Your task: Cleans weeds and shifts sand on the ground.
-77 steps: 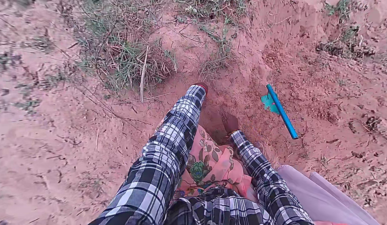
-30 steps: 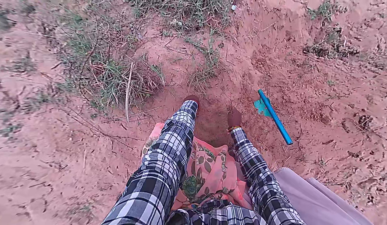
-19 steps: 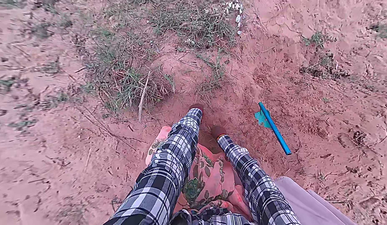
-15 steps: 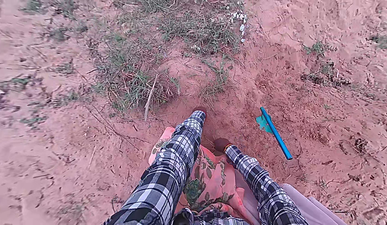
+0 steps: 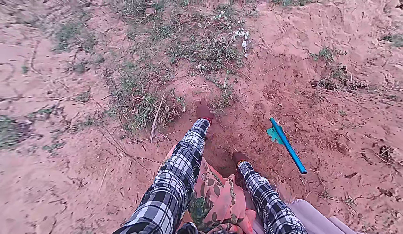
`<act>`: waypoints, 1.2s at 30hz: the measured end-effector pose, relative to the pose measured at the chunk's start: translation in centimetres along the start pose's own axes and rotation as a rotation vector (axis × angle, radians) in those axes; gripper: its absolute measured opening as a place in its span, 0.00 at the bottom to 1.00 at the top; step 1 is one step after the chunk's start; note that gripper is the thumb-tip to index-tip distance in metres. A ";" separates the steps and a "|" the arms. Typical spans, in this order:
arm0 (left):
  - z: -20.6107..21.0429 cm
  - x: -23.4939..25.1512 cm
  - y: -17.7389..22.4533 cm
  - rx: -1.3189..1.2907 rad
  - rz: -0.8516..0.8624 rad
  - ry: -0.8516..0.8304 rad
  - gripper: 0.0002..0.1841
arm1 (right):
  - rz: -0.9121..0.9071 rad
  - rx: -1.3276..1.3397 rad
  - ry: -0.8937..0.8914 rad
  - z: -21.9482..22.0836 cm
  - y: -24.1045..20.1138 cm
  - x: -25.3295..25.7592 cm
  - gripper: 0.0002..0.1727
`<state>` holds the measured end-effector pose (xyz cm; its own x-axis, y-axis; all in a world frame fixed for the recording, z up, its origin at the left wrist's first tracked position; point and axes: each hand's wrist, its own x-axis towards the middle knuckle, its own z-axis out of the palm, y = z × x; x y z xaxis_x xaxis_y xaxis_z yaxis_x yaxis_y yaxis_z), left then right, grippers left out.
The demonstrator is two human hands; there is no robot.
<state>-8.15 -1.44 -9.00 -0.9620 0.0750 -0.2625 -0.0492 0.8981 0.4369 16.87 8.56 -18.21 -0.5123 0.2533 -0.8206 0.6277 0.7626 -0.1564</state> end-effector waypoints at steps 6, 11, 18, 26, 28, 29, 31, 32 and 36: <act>4.4 0.7 -1.6 0.196 0.231 -0.080 0.55 | -0.003 0.000 -0.021 -0.4 -0.5 0.1 0.21; 3.5 1.3 -1.0 0.135 0.265 -0.135 0.43 | 0.000 0.008 -0.027 -0.9 -0.7 0.0 0.21; 3.1 2.5 -2.2 0.052 0.261 -0.203 0.30 | 0.008 0.015 -0.018 -0.5 -0.8 -0.2 0.21; 3.5 3.0 -2.3 -0.080 0.285 -0.294 0.23 | 0.024 0.043 0.051 0.7 -0.7 0.1 0.20; 3.7 3.1 -2.0 -0.075 0.273 -0.331 0.22 | 0.035 0.060 0.054 1.0 -0.7 0.2 0.21; 3.8 3.0 -1.9 -0.062 0.253 -0.341 0.23 | 0.039 0.070 0.057 1.1 -0.7 0.2 0.21; 3.5 2.3 -1.4 -0.058 0.188 -0.342 0.25 | 0.050 0.089 0.061 1.1 -0.7 0.1 0.21; 3.3 1.7 -1.1 -0.062 0.150 -0.342 0.26 | 0.058 0.098 0.063 1.0 -0.8 0.0 0.21; 3.0 -1.2 0.4 0.140 0.101 -0.375 0.24 | 0.094 0.110 0.059 0.8 -1.4 0.1 0.19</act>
<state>-6.20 0.14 -11.10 -0.7944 0.2953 -0.5307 0.1022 0.9264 0.3625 16.47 7.05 -18.48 -0.4798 0.3576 -0.8012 0.7334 0.6647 -0.1425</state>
